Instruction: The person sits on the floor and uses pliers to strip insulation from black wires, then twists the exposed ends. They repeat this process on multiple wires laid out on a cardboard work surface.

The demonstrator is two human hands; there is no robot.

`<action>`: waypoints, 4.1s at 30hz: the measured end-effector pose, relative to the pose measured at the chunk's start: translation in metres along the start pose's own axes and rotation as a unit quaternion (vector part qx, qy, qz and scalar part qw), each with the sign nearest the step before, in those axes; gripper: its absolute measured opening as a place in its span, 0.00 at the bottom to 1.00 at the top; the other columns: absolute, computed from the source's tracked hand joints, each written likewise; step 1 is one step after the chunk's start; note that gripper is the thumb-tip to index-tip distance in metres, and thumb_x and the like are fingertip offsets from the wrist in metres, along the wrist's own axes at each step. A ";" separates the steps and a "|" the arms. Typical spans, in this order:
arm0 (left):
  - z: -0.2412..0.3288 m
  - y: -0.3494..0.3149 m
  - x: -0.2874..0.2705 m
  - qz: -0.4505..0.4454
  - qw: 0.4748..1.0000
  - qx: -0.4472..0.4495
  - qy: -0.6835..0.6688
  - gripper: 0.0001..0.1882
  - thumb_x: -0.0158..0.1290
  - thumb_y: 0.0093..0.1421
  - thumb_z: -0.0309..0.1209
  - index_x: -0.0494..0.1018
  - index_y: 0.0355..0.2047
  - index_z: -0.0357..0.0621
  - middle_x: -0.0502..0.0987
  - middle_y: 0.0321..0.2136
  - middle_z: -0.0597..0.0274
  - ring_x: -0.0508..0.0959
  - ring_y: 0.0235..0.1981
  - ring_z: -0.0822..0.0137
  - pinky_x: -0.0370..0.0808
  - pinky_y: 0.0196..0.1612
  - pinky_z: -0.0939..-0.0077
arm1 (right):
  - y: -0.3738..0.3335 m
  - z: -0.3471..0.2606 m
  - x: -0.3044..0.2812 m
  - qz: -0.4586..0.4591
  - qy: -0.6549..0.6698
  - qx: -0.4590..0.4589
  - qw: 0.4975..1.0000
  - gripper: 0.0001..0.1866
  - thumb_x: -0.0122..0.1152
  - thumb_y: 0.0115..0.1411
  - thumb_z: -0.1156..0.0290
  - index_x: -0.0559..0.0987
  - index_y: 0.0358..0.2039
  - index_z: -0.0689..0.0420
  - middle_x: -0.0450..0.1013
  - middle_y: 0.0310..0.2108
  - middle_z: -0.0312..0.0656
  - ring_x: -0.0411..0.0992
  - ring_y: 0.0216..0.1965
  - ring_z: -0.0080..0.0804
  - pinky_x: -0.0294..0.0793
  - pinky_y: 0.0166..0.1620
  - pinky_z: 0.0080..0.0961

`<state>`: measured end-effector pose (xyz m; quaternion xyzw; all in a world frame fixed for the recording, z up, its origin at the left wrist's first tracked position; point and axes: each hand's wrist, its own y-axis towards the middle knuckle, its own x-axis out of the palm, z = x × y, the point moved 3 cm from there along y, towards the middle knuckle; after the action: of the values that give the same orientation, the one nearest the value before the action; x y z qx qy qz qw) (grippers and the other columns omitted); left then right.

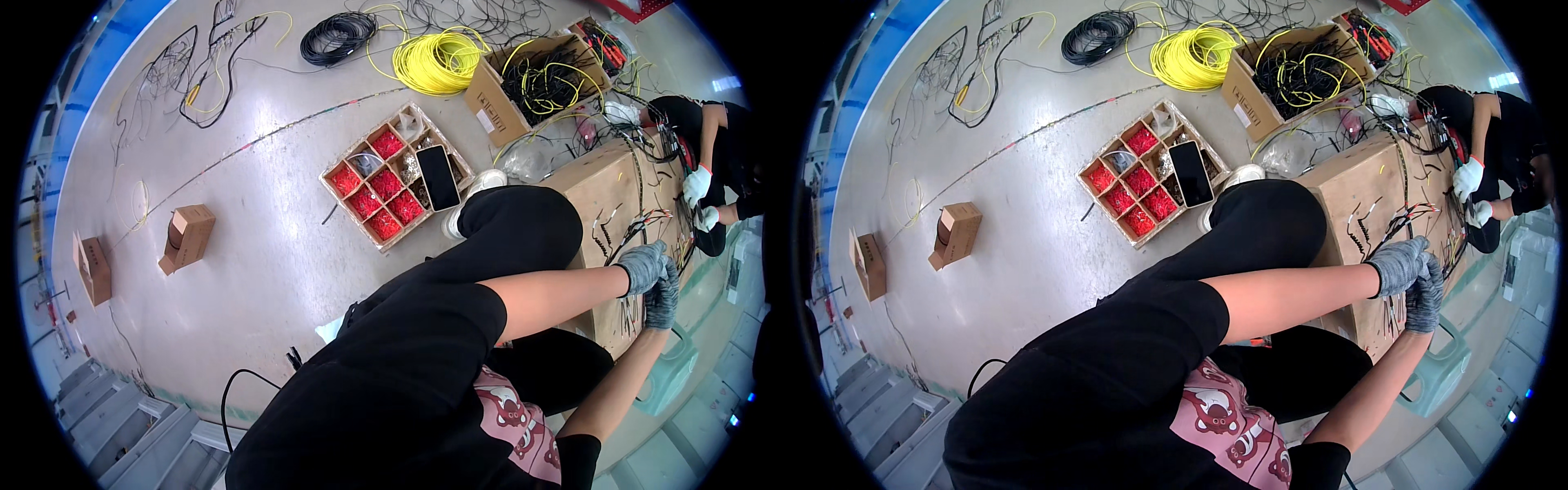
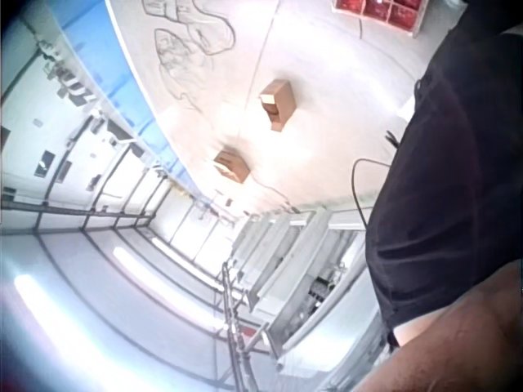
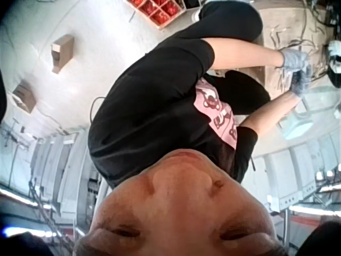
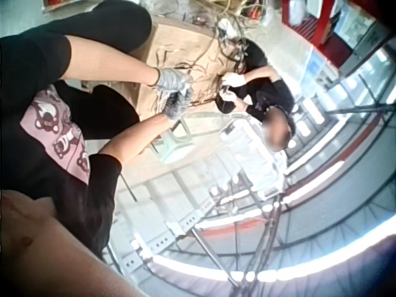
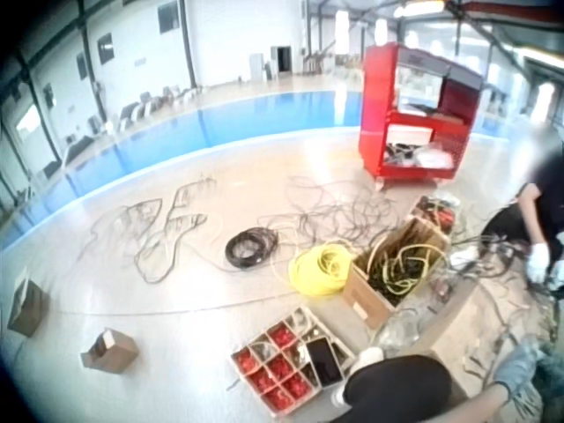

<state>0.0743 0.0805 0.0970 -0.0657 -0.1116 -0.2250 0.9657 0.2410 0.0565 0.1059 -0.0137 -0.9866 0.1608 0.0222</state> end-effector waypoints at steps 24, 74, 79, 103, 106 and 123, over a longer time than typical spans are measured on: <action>-0.014 0.002 0.006 0.100 0.993 -0.032 -0.061 0.12 0.38 0.63 0.31 0.66 0.40 0.36 0.74 0.35 0.48 0.74 0.37 0.51 0.70 0.41 0.62 | -0.026 0.006 0.015 0.086 0.256 -0.077 0.960 0.11 0.47 0.63 0.72 0.72 0.43 0.61 0.70 0.45 0.55 0.74 0.40 0.38 0.79 0.40 0.26; 0.021 0.005 -0.015 -0.120 0.958 0.037 0.258 0.08 0.49 0.60 0.31 0.72 0.31 0.38 0.69 0.19 0.68 0.67 0.22 0.78 0.67 0.27 0.82 | -0.030 -0.002 0.041 0.194 0.170 -0.162 0.952 0.05 0.49 0.62 0.74 0.70 0.36 0.61 0.73 0.28 0.41 0.73 0.26 0.24 0.75 0.27 0.19; 0.018 0.005 -0.014 -0.116 0.958 0.042 0.261 0.09 0.49 0.60 0.32 0.72 0.31 0.38 0.69 0.19 0.68 0.66 0.22 0.79 0.67 0.27 0.82 | -0.030 -0.002 0.040 0.193 0.164 -0.163 0.953 0.05 0.48 0.61 0.75 0.70 0.36 0.62 0.73 0.28 0.41 0.73 0.25 0.24 0.75 0.27 0.19; 0.018 0.006 -0.014 -0.095 0.942 0.055 0.316 0.09 0.50 0.59 0.32 0.72 0.32 0.39 0.70 0.20 0.68 0.66 0.23 0.79 0.67 0.29 0.82 | -0.030 -0.001 0.042 0.201 0.133 -0.174 0.955 0.03 0.49 0.61 0.76 0.70 0.34 0.60 0.72 0.26 0.37 0.72 0.25 0.22 0.74 0.28 0.17; 0.018 0.005 -0.012 -0.091 0.943 0.056 0.315 0.09 0.50 0.60 0.32 0.72 0.32 0.39 0.70 0.20 0.68 0.65 0.23 0.79 0.67 0.29 0.82 | -0.029 0.001 0.042 0.201 0.130 -0.180 0.954 0.02 0.49 0.60 0.76 0.70 0.33 0.60 0.72 0.25 0.37 0.71 0.25 0.21 0.73 0.27 0.17; 0.012 0.009 -0.013 -0.100 0.951 0.066 0.286 0.08 0.51 0.59 0.31 0.72 0.34 0.37 0.71 0.23 0.67 0.66 0.24 0.78 0.67 0.30 0.82 | -0.027 0.003 0.038 0.185 0.057 -0.169 0.967 0.03 0.54 0.57 0.75 0.72 0.30 0.61 0.71 0.23 0.36 0.68 0.22 0.19 0.70 0.27 0.18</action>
<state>0.0645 0.0961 0.1047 0.0770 0.1486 -0.3221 0.9318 0.2020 0.0316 0.1126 -0.2085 -0.9769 -0.0077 0.0456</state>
